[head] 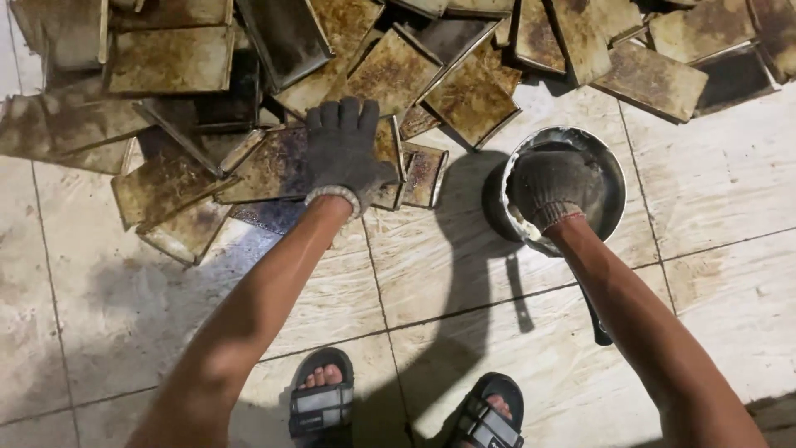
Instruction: Greasing the interior of metal bread tins using a brush and shortening
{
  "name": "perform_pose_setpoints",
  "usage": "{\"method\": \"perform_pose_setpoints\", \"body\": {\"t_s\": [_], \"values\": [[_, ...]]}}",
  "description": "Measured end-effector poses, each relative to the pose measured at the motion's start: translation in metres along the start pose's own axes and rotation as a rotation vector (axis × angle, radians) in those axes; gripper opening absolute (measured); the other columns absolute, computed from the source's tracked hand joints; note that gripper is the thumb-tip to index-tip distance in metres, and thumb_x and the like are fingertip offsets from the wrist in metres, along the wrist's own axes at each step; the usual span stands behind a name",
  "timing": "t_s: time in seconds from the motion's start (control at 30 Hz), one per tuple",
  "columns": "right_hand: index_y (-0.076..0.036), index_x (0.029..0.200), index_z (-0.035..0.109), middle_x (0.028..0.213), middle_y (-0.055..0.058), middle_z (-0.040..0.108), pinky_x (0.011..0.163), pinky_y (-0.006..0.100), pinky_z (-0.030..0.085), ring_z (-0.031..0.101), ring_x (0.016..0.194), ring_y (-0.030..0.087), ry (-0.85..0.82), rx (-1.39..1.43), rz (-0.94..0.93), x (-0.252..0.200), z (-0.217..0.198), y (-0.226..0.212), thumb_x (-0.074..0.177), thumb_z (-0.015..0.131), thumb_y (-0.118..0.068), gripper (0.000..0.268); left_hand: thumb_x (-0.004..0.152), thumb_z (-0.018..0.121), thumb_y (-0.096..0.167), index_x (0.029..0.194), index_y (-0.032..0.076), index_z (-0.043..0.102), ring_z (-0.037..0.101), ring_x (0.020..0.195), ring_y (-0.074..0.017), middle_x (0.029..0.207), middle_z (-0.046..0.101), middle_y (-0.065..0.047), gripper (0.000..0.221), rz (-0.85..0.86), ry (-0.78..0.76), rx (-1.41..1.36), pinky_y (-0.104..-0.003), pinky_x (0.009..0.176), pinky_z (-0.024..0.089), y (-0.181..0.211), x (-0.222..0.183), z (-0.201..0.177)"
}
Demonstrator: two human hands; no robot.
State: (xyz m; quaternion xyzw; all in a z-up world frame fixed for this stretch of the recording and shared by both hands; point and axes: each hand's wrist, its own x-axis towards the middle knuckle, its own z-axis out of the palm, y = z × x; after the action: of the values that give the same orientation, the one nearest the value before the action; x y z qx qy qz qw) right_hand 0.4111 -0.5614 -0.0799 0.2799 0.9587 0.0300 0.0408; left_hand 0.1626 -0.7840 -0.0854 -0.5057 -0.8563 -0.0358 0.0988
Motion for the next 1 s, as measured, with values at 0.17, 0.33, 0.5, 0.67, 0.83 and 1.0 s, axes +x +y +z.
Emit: {"method": "perform_pose_setpoints", "body": {"t_s": [0.17, 0.33, 0.5, 0.67, 0.83, 1.0], "values": [[-0.019, 0.109, 0.077, 0.108, 0.008, 0.075, 0.095, 0.044, 0.054, 0.066, 0.116, 0.033, 0.069, -0.073, -0.020, -0.010, -0.004, 0.012, 0.084, 0.070, -0.046, 0.038, 0.057, 0.075, 0.079, 0.150, 0.013, 0.043, 0.049, 0.125, -0.0401, 0.141, 0.050, -0.019, 0.119, -0.035, -0.030, -0.097, -0.059, 0.108, 0.034, 0.028, -0.002, -0.004], [-0.011, 0.112, 0.080, 0.122, 0.008, 0.076, 0.107, 0.043, 0.047, 0.063, 0.126, 0.034, 0.346, 0.145, -0.262, -0.036, -0.023, 0.033, 0.084, 0.074, -0.042, 0.042, 0.058, 0.076, 0.053, 0.137, 0.010, 0.045, 0.048, 0.115, -0.0351, 0.126, 0.046, -0.012, 0.095, -0.621, 0.102, -0.113, -0.052, 0.101, 0.035, 0.059, 0.013, 0.000], [-0.025, 0.129, 0.074, 0.117, 0.019, 0.074, 0.093, 0.056, 0.055, 0.064, 0.116, 0.046, 0.038, 0.271, 0.171, -0.070, -0.081, 0.028, 0.092, 0.072, -0.041, 0.040, 0.075, 0.073, 0.044, 0.124, 0.017, 0.047, 0.044, 0.112, -0.0335, 0.119, 0.046, -0.010, 0.061, -0.718, 0.190, 0.001, -0.054, 0.097, 0.034, 0.054, 0.024, 0.042], [-0.030, 0.131, 0.070, 0.116, 0.012, 0.073, 0.100, 0.048, 0.053, 0.063, 0.119, 0.038, 0.057, 0.620, 0.419, -0.089, -0.110, 0.016, 0.093, 0.071, -0.041, 0.039, 0.068, 0.075, 0.055, 0.124, 0.009, 0.039, 0.041, 0.115, -0.0425, 0.126, 0.044, -0.024, 0.081, -0.668, 0.063, 0.073, -0.059, 0.096, 0.029, 0.027, 0.011, 0.053], [-0.021, 0.121, 0.075, 0.104, 0.013, 0.075, 0.090, 0.035, 0.059, 0.074, 0.103, 0.028, 0.164, 1.070, 0.595, -0.093, -0.105, 0.019, 0.086, 0.071, -0.037, 0.039, 0.101, 0.062, 0.040, 0.131, 0.008, 0.046, 0.048, 0.107, -0.0356, 0.117, 0.050, -0.020, 0.046, -0.555, 0.152, 0.213, -0.051, 0.094, 0.033, 0.034, -0.012, 0.010], [-0.016, 0.129, 0.073, 0.109, 0.019, 0.073, 0.097, 0.045, 0.053, 0.066, 0.113, 0.040, 0.192, 0.687, 0.404, -0.094, -0.101, 0.026, 0.095, 0.074, -0.035, 0.039, 0.089, 0.069, 0.035, 0.158, 0.019, 0.029, 0.033, 0.142, -0.0437, 0.156, 0.034, -0.018, 0.081, -0.654, -0.161, -0.284, -0.061, 0.111, 0.031, 0.001, 0.005, 0.015]]}}
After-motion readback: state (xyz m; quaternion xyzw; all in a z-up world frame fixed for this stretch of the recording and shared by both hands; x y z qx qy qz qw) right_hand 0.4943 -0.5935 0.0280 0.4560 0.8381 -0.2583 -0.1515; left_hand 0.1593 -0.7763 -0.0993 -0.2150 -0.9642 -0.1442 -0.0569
